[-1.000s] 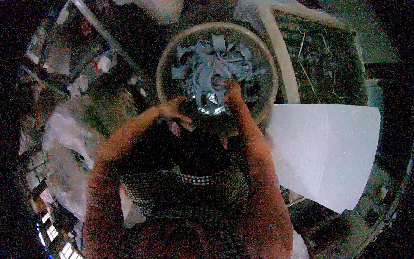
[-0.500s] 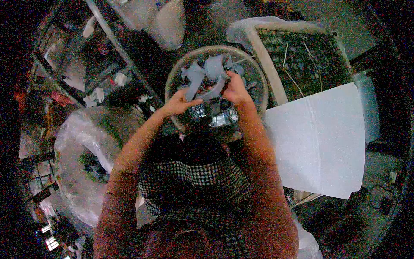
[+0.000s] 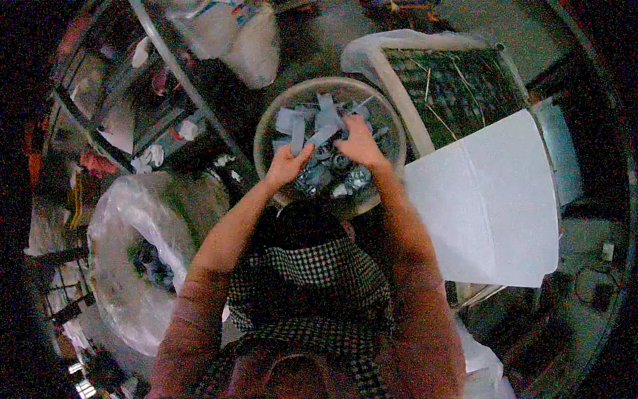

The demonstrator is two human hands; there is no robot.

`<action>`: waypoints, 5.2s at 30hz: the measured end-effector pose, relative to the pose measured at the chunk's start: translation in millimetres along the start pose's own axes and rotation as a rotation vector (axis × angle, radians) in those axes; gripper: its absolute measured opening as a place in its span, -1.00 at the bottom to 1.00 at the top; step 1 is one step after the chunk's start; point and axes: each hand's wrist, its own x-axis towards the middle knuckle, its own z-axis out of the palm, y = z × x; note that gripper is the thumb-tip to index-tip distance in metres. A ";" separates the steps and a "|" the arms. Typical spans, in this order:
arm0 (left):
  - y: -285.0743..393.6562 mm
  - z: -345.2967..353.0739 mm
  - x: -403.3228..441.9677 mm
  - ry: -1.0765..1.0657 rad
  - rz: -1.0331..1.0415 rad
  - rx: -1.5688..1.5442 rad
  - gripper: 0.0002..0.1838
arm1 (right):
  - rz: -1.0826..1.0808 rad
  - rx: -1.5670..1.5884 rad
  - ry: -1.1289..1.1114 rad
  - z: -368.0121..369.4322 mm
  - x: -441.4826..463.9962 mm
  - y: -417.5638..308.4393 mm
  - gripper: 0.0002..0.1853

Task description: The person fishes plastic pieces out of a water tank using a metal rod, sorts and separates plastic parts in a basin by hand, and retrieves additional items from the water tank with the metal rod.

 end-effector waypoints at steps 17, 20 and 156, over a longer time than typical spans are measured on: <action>-28.8 13.7 19.0 0.013 0.000 0.048 -0.53 | 0.086 -0.410 -0.264 41.3 27.7 29.3 -0.26; -53.9 16.6 34.2 0.221 0.346 0.141 -0.50 | 0.060 -0.354 -0.187 40.7 30.8 19.6 -0.26; 63.5 -177.1 -254.7 0.500 0.108 -0.563 -0.73 | 0.043 -0.003 0.753 -391.2 -124.8 -24.0 -0.58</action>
